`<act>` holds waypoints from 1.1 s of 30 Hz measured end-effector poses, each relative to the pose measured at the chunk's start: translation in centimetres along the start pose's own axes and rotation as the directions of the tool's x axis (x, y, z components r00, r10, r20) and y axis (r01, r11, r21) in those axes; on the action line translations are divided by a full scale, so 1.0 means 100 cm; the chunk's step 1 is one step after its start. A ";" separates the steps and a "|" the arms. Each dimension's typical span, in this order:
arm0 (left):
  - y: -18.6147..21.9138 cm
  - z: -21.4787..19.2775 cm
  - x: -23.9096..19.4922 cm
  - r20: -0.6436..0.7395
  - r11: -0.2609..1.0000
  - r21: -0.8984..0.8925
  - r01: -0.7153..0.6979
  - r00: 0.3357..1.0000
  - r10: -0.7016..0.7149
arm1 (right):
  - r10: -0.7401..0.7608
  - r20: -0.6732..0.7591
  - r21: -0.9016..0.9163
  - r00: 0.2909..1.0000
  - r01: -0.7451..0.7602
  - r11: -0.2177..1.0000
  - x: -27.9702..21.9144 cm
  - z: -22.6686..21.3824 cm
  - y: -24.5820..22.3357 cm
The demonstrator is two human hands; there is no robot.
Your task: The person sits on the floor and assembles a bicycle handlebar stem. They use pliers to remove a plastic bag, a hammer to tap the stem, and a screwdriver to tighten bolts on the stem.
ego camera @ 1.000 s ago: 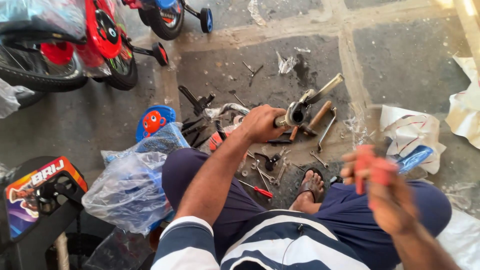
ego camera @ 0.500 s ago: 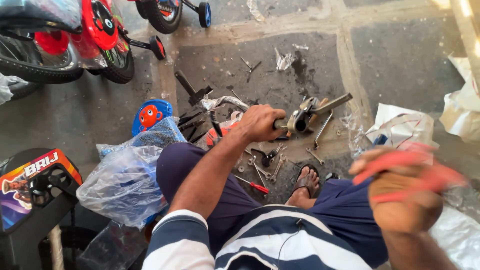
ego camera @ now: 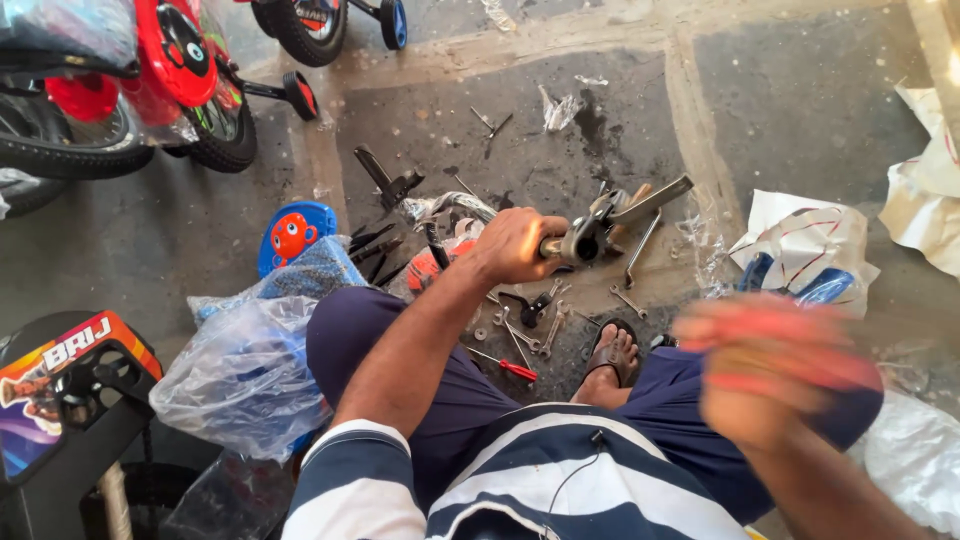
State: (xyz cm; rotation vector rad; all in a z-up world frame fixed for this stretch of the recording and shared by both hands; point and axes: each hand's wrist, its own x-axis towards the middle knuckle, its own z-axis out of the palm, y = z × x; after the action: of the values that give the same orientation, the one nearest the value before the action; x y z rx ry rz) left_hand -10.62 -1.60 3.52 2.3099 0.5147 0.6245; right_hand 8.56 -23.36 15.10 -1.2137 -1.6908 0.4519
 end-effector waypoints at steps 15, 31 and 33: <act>-0.001 0.007 0.004 0.014 0.997 0.061 -0.040 0.999 0.040 | 0.633 0.311 -0.009 0.709 -0.664 0.748 -0.008 0.005 0.004; -0.008 0.014 0.001 -0.003 0.998 0.033 -0.053 0.999 0.053 | 0.240 -0.053 0.494 0.969 -0.183 0.850 -0.002 -0.007 -0.028; -0.007 0.015 0.002 -0.011 0.998 0.019 -0.054 0.998 0.055 | 0.284 -0.104 0.705 0.953 -0.131 0.697 -0.003 -0.008 -0.032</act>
State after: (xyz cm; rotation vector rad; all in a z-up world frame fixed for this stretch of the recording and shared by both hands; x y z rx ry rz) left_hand -9.73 -1.75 2.11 2.3457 0.4660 0.6622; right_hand 7.60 -25.19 17.64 -0.8393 -1.0339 0.9702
